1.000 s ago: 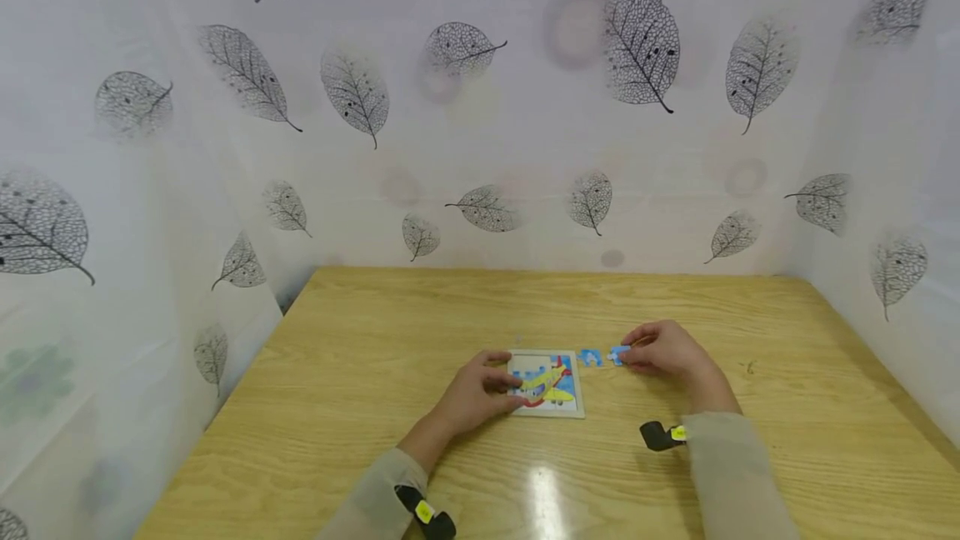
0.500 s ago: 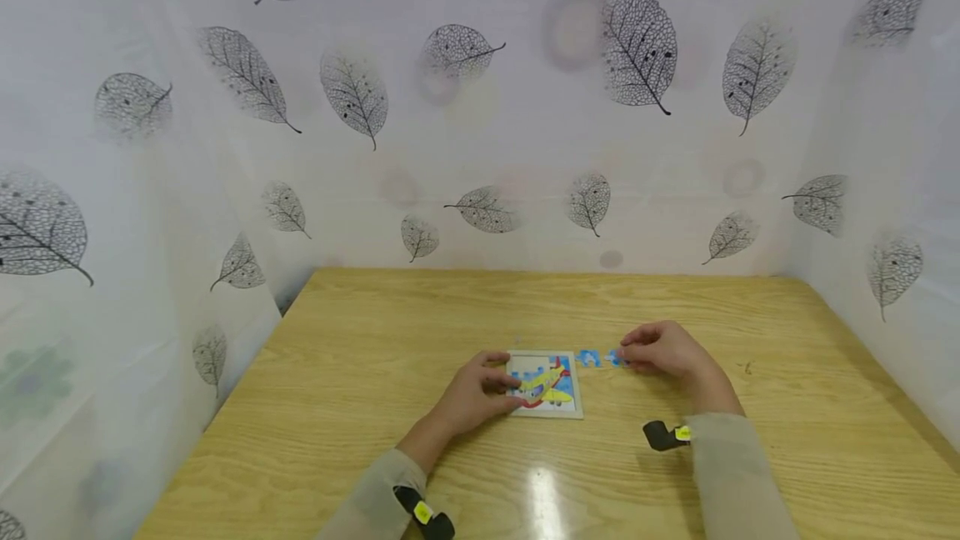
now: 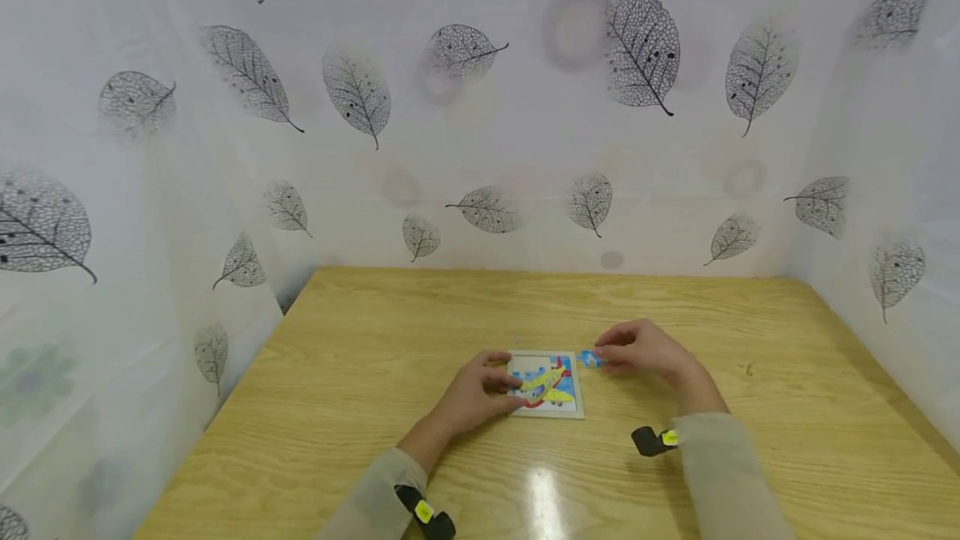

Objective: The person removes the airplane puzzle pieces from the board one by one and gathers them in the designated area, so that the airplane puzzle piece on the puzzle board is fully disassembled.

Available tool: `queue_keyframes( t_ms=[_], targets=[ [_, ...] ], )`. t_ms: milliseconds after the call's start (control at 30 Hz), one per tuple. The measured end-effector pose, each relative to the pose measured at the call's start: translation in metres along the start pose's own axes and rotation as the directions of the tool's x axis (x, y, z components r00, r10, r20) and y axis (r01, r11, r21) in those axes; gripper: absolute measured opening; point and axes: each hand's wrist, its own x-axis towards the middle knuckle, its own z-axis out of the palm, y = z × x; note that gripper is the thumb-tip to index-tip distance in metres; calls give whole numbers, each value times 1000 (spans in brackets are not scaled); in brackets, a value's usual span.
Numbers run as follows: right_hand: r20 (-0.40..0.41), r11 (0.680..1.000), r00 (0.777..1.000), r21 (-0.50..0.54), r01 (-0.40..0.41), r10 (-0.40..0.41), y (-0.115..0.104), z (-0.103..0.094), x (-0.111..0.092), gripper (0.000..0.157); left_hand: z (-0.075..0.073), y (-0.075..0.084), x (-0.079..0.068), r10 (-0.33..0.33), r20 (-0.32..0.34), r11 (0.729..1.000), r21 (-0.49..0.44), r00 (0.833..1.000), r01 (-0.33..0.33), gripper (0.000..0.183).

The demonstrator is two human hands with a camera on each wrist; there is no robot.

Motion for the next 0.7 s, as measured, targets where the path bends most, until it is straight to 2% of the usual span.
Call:
queue_keyframes(
  t_ms=[333, 500, 700],
  targets=[
    [124, 994, 992, -103, 47, -34, -9, 27, 11, 26, 0, 1, 0, -1, 5, 1000, 6, 1000, 1, 23],
    [137, 979, 989, -187, 86, -61, -15, 41, 13, 21, 1, 0, 0, 8, 2, 1000, 8, 1000, -8, 25],
    [142, 962, 987, -251, 111, -77, -21, 52, 14, 19, 0, 0, 0, -15, 8, 1000, -5, 1000, 15, 25]
  ],
)
